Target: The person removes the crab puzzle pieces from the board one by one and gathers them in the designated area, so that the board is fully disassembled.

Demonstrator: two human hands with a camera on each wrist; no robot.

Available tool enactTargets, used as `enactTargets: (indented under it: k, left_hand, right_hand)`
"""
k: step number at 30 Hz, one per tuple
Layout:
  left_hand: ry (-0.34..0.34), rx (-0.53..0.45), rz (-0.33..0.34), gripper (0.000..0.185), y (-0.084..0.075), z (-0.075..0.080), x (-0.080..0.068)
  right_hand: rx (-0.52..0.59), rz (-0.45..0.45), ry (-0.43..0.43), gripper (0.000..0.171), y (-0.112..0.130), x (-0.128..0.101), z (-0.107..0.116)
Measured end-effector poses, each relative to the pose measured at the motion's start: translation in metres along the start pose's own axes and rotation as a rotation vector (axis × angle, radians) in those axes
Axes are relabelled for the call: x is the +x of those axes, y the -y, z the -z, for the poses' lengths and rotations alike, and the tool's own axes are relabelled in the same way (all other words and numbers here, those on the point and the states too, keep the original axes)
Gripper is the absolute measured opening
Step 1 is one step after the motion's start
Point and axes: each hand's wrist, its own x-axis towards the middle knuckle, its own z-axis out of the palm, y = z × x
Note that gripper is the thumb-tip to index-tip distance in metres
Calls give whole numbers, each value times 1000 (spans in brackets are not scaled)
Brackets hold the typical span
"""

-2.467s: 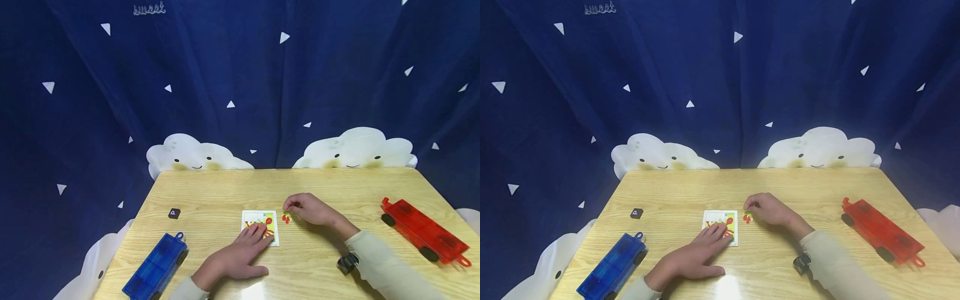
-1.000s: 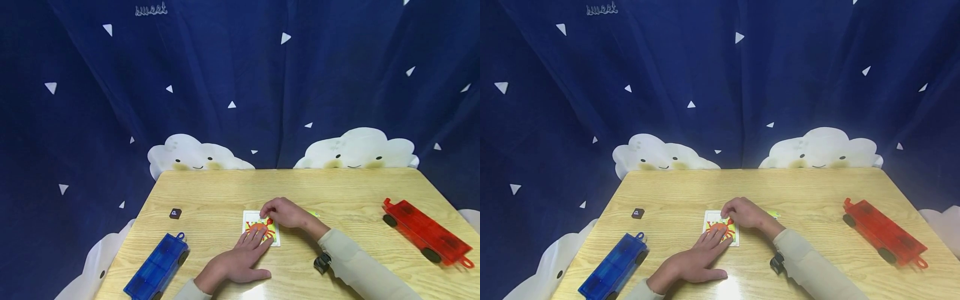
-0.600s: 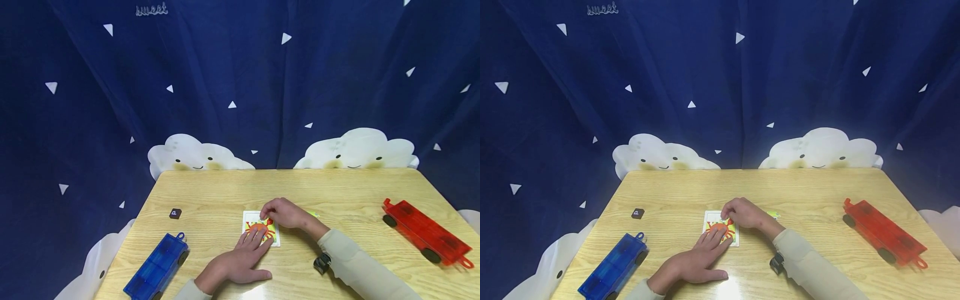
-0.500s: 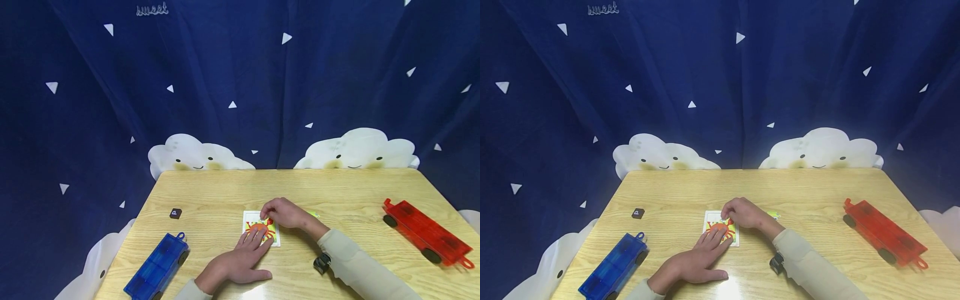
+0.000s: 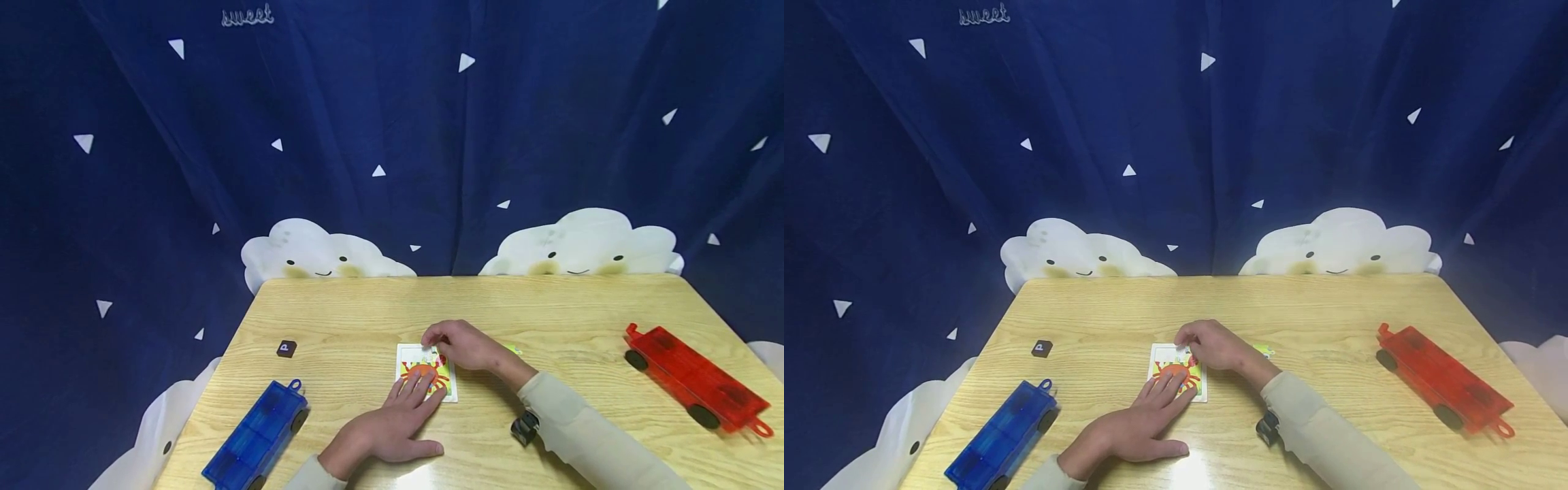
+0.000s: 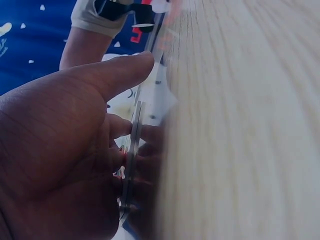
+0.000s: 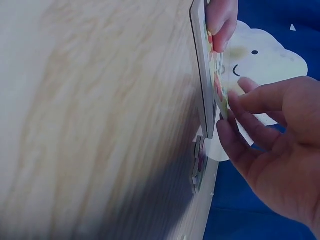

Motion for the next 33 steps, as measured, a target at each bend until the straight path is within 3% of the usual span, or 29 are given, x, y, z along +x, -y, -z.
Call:
enactTargets:
  k: [8, 16, 33]
  left_hand:
    - [-11, 32, -9, 84, 1, 0, -1]
    - [2, 7, -5, 84, 2, 0, -1]
    - [0, 3, -10, 85, 3, -1, 1]
  right_hand:
    - [-43, -43, -13, 20, -3, 2, 4]
    - [80, -132, 29, 18, -5, 6, 9]
    - [140, -164, 44, 16, -12, 5, 13]
